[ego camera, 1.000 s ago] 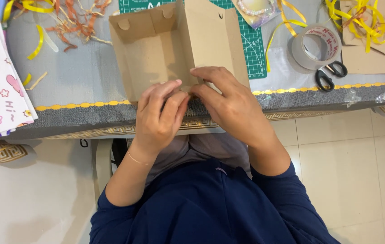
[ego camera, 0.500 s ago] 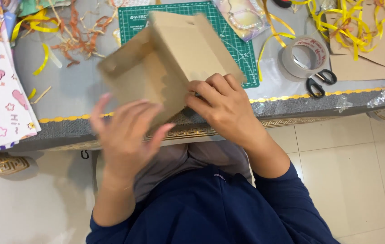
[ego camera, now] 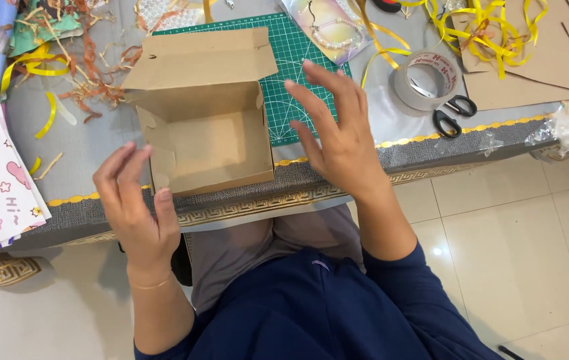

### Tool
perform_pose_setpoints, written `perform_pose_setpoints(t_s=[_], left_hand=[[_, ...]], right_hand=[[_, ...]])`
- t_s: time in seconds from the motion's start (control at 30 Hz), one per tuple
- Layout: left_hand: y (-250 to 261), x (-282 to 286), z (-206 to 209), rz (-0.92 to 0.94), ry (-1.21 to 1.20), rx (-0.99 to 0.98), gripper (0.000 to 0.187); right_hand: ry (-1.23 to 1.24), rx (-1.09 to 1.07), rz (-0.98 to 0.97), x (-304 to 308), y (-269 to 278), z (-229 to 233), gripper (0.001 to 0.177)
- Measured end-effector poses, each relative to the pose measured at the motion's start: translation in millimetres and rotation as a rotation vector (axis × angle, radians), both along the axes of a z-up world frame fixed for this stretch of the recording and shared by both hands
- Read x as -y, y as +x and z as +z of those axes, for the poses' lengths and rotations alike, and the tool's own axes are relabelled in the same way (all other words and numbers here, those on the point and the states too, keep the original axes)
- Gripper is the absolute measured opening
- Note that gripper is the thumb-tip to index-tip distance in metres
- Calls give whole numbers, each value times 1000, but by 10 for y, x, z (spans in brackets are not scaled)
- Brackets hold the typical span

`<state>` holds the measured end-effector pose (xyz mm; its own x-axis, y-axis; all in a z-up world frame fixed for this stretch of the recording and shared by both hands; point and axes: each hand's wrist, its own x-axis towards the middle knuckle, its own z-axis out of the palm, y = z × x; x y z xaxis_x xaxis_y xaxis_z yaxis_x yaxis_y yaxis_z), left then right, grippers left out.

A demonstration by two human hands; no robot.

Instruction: Assembling a small cardboard box from a flat template and filling it with shredded paper and a small packaged item.

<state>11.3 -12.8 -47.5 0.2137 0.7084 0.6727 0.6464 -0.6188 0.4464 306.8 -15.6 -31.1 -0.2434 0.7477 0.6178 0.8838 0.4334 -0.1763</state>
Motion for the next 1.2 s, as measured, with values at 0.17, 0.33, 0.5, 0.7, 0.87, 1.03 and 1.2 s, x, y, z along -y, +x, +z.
perform_pose_setpoints(t_s=[0.17,0.33,0.5,0.7,0.87,1.03,1.2], left_hand=[[76,-200,-355,-104,-161,314,74],[-66,-239,-567,-123,-242,391,83],[-128,-228,-637,-138,-315,422,88],[-67,-215,-509,-241,-393,483,89],[-21,-198,-453,-223,-376,523,50],[-113,-229,-633,-151,-361,537,49],[-70,-229,-624,-95,-330,602,46]], right_hand=[[104,-298,38,-42,24,-498,56],[-17,-297,3,-32,42,-532,54],[-71,-226,120,-19,58,-554,81],[-173,-383,211,12,25,-418,80],[-139,-575,55,0,31,-426,60],[-149,-554,29,9,-9,-359,53],[-173,-552,41,27,-26,-298,64]])
